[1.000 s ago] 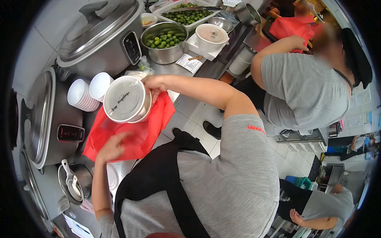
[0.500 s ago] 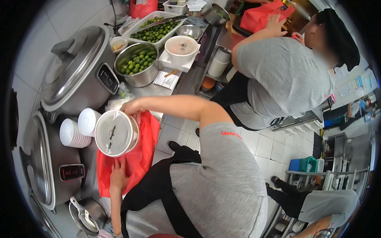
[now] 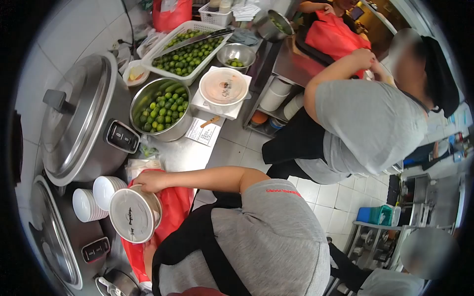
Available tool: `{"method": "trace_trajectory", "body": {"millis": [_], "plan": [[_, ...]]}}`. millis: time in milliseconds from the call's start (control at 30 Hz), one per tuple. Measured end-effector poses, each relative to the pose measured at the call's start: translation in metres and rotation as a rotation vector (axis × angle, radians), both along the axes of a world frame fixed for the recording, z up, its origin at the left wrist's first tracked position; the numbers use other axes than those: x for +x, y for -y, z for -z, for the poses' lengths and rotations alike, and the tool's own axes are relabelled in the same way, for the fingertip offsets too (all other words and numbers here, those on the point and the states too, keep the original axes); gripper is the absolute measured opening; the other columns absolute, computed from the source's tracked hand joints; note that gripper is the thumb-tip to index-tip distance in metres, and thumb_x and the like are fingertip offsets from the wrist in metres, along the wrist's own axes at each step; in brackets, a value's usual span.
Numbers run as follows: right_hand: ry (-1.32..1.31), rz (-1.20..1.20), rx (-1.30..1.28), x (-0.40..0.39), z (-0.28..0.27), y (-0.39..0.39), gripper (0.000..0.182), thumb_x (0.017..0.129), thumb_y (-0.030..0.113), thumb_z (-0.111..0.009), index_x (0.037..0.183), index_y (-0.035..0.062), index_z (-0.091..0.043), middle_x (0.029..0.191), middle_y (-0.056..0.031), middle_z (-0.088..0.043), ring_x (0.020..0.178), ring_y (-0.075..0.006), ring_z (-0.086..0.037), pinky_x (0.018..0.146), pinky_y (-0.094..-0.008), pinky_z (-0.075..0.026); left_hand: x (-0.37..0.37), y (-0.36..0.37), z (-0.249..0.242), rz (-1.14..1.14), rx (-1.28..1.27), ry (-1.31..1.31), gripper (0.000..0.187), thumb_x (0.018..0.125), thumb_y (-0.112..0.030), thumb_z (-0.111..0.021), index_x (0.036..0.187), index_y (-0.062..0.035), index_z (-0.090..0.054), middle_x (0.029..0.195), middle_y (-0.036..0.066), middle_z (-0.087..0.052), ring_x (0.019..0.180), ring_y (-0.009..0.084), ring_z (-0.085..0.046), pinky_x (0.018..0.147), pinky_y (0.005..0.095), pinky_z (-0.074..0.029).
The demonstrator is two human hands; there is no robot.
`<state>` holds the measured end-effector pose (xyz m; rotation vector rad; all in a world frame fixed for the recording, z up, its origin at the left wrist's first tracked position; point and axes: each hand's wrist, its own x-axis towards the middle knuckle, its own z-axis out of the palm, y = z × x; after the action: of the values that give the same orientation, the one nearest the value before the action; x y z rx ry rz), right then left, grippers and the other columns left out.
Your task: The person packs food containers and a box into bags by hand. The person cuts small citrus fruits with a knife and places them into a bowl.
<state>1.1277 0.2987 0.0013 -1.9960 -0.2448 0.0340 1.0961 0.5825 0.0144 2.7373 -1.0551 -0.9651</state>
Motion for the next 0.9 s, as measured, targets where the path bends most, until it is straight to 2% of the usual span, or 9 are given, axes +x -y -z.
{"method": "trace_trajectory", "body": {"millis": [67,200,300,367,467,533,633,767,900], "plan": [[-0.055,-0.029,0.001,0.01,0.011,0.0,0.036,0.072,0.01,-0.05,0.107,0.0037,-0.059,0.102,-0.0178,-0.061,0.095,-0.0292,-0.058,0.084,-0.0376,-0.044,-0.002,-0.004,-0.006,-0.063,-0.109,-0.057,0.076,0.067,-0.023,-0.071,0.132,-0.0071,-0.036,0.137,0.018,-0.033,0.128,0.0371,-0.027,0.104,0.0427,-0.028],[0.083,0.051,-0.11,0.01,-0.016,0.015,0.026,0.085,0.016,-0.049,0.104,0.0025,-0.06,0.093,-0.0165,-0.064,0.084,-0.0253,-0.062,0.069,-0.0353,-0.05,0.001,-0.01,-0.022,-0.122,-0.385,-0.083,0.056,0.077,-0.024,-0.064,0.123,-0.0022,-0.043,0.124,0.022,-0.046,0.115,0.0378,-0.043,0.095,0.0419,-0.036],[-0.24,0.136,0.489,-0.005,-0.059,0.03,0.038,0.093,0.034,-0.043,0.115,0.0045,-0.051,0.098,-0.0093,-0.061,0.052,-0.0122,-0.058,0.04,-0.0218,-0.045,-0.003,-0.021,-0.05,-0.235,-0.365,0.057,0.05,0.08,-0.021,-0.059,0.124,-0.0018,-0.044,0.124,0.019,-0.048,0.114,0.0349,-0.045,0.096,0.0406,-0.037],[-0.36,0.07,0.493,-0.018,-0.1,0.018,0.04,0.091,0.033,-0.048,0.12,0.0053,-0.049,0.094,-0.0103,-0.061,0.051,-0.0132,-0.058,0.041,-0.0232,-0.046,-0.007,-0.034,-0.066,-0.36,-0.568,0.22,0.034,0.075,-0.013,-0.064,0.106,-0.0018,-0.058,0.119,0.017,-0.053,0.112,0.0353,-0.047,0.095,0.0399,-0.038],[-0.324,-0.045,0.025,-0.024,-0.116,-0.007,0.043,0.088,0.026,-0.051,0.125,0.0048,-0.043,0.089,-0.0108,-0.06,0.052,-0.0151,-0.059,0.042,-0.0234,-0.048,-0.014,-0.054,-0.096,-0.478,-0.552,0.402,0.029,0.072,-0.013,-0.067,0.099,-0.0048,-0.063,0.124,0.017,-0.049,0.114,0.0353,-0.046,0.095,0.0392,-0.039],[-0.425,-0.004,0.248,-0.022,-0.113,-0.014,0.039,0.086,0.012,-0.045,0.124,0.0028,-0.041,0.093,-0.0117,-0.058,0.062,-0.0172,-0.062,0.042,-0.023,-0.048,-0.016,-0.073,-0.1,-0.273,-0.356,0.722,0.027,0.07,-0.014,-0.067,0.096,-0.0074,-0.065,0.13,0.017,-0.043,0.116,0.0349,-0.045,0.093,0.0387,-0.041],[-0.45,0.048,0.249,-0.02,-0.112,-0.015,0.044,0.079,0.005,-0.044,0.123,0.0002,-0.042,0.106,-0.009,-0.055,0.082,-0.0127,-0.059,0.057,-0.0226,-0.051,-0.013,-0.101,-0.057,-0.3,-0.387,0.508,0.031,0.069,-0.014,-0.067,0.099,-0.0103,-0.064,0.136,0.017,-0.037,0.118,0.0363,-0.042,0.092,0.0392,-0.042],[-0.315,0.062,0.271,-0.02,-0.131,-0.027,0.041,0.078,0.0,-0.04,0.119,0.0006,-0.046,0.102,-0.0096,-0.058,0.092,-0.0151,-0.058,0.073,-0.0266,-0.05,-0.001,-0.107,-0.041,-0.471,-0.646,0.307,0.048,0.064,0.005,-0.051,0.111,0.0006,-0.057,0.131,0.019,-0.043,0.115,0.0348,-0.046,0.095,0.0376,-0.039],[-0.074,-0.321,-0.022,0.006,-0.189,-0.081,0.04,0.08,0.002,-0.044,0.12,-0.0009,-0.047,0.11,-0.0096,-0.057,0.098,-0.0168,-0.056,0.086,-0.0293,-0.045,0.016,-0.115,-0.048,-0.48,-0.796,0.178,0.056,0.059,0.011,-0.042,0.114,0.0067,-0.052,0.13,0.019,-0.043,0.116,0.0339,-0.045,0.098,0.0363,-0.037]]}}
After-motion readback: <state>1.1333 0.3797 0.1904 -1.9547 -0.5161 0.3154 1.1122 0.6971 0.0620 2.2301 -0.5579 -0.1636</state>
